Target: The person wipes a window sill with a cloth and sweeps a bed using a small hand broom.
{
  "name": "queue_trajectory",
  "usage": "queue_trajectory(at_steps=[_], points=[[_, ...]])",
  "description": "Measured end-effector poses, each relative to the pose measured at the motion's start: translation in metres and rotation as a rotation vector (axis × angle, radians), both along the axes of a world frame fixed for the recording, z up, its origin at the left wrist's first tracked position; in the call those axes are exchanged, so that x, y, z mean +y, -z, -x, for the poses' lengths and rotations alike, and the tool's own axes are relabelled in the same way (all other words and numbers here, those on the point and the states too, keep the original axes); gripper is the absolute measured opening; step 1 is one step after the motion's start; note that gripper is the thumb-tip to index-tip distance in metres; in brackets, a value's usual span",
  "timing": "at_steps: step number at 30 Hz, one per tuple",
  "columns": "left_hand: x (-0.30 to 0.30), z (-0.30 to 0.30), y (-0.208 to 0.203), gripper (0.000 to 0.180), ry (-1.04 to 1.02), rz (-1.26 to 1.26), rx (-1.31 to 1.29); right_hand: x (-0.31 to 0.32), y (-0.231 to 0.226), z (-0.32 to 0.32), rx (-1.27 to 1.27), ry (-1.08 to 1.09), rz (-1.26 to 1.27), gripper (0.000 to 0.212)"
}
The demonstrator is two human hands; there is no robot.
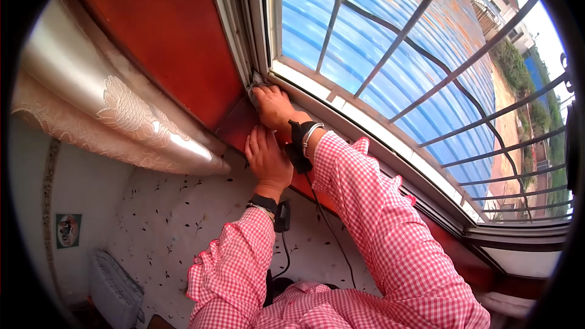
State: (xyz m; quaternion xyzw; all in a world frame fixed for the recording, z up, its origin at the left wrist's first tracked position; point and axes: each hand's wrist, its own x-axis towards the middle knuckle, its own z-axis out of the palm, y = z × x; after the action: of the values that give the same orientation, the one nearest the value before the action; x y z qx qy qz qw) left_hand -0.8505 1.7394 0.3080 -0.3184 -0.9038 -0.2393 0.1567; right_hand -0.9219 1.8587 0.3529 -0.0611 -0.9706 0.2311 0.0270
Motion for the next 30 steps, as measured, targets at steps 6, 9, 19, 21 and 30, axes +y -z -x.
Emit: queue_trajectory(at_steps=[6, 9, 19, 21, 30], points=[[0.001, 0.01, 0.027, 0.047, -0.033, -0.074, 0.029, 0.002, 0.021, -0.022, 0.138, 0.058, 0.205, 0.04], [-0.003, 0.014, 0.023, 0.045, 0.017, -0.059, 0.056, 0.006, 0.024, -0.068, 0.296, 0.201, 0.337, 0.042], [-0.008, 0.024, 0.035, 0.037, 0.016, 0.072, 0.135, 0.064, 0.02, -0.346, 0.343, 0.451, 0.002, 0.037], [-0.008, 0.024, 0.036, 0.037, 0.011, 0.084, 0.149, 0.081, 0.024, -0.417, 0.332, 0.548, -0.092, 0.037], [-0.003, 0.02, 0.03, 0.037, 0.007, 0.057, 0.161, 0.149, 0.028, -0.613, 0.138, 0.976, -0.337, 0.029]])
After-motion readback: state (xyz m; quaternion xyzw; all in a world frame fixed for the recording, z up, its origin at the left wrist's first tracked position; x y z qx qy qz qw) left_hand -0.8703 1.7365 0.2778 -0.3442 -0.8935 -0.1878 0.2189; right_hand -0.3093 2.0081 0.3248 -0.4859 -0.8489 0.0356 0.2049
